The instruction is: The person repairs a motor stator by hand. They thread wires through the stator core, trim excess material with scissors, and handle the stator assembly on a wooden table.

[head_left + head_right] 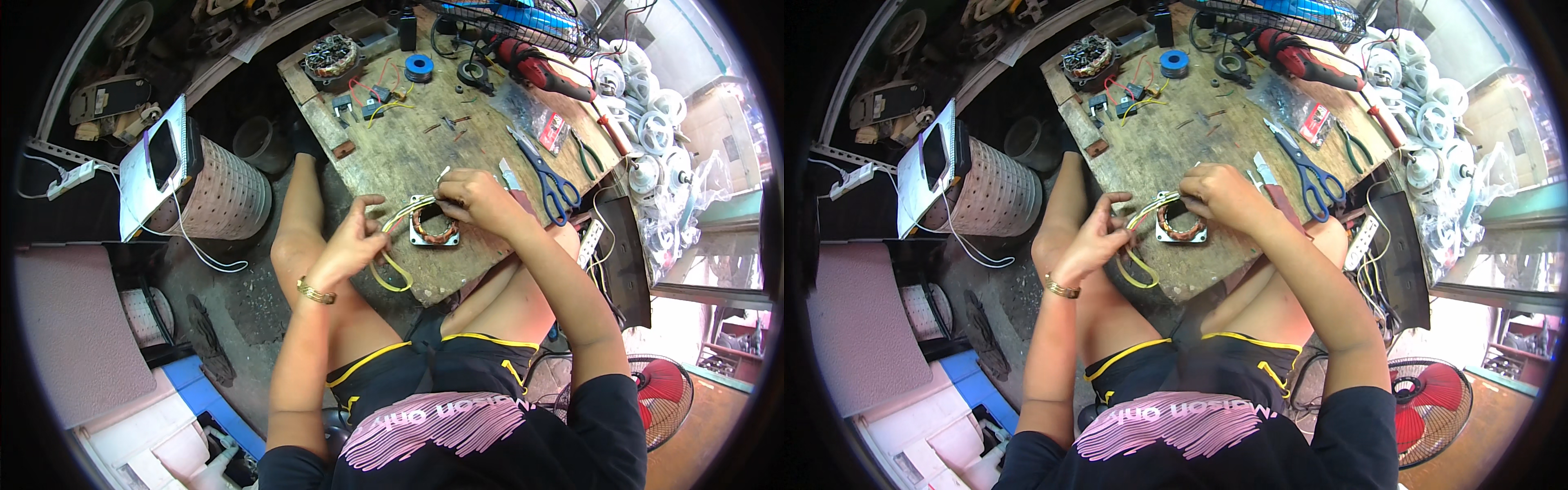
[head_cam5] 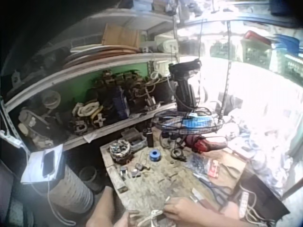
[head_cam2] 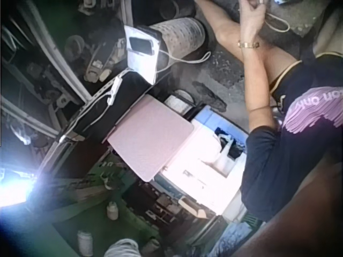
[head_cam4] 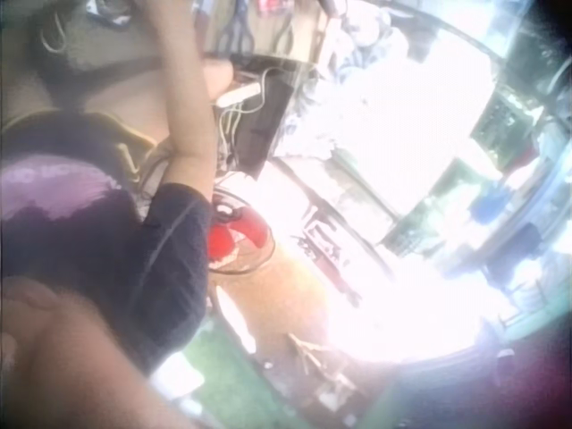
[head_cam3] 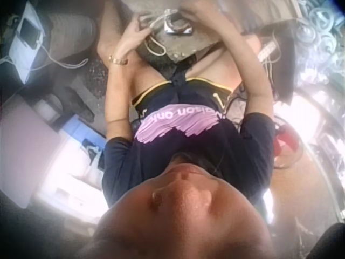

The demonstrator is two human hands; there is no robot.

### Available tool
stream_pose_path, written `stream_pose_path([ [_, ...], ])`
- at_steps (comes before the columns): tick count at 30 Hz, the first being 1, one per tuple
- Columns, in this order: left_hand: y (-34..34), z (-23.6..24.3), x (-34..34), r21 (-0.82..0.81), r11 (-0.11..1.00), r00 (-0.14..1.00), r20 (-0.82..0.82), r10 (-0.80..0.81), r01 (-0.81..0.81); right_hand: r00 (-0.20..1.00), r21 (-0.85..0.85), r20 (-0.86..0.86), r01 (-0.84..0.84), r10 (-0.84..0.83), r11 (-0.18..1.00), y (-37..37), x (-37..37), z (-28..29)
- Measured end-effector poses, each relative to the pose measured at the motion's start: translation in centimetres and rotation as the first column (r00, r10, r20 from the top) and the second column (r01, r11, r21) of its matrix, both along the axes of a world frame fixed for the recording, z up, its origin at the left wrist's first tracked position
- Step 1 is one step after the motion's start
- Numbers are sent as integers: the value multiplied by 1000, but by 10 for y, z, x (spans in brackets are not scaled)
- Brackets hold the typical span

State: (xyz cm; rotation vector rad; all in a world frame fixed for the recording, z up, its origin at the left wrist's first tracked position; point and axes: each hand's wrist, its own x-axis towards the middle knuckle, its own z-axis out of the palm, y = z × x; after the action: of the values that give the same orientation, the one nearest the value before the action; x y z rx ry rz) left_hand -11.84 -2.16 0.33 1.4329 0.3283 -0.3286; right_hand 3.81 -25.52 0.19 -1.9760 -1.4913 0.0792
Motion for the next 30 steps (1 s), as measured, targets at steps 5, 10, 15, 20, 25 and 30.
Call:
stream_pose_path([
  [5,42,10,-10,-5,984,983,-36,-180,180,1000,2,-21,-18,18,1000,3,0,3],
  [10,63,48,-26,350,887,951,-169,-258,302,999,0,-29,-16,16,1000,3,1,1],
  [15,79,39,-32,906,336,865,-60,-498,256,1000,4,-21,-20,20,1000,5,-1,6],
  [20,36,40,4,898,430,801,328,-501,-98,999,-18,-27,-25,24,1000,3,2,6],
  [25,-21,50,37,622,770,810,521,-270,-144,999,-23,-32,-18,17,1000,7,0,13],
  [30,-27,63,44,654,524,706,696,-133,-546,999,-57,-39,-13,11,998,3,1,13],
])
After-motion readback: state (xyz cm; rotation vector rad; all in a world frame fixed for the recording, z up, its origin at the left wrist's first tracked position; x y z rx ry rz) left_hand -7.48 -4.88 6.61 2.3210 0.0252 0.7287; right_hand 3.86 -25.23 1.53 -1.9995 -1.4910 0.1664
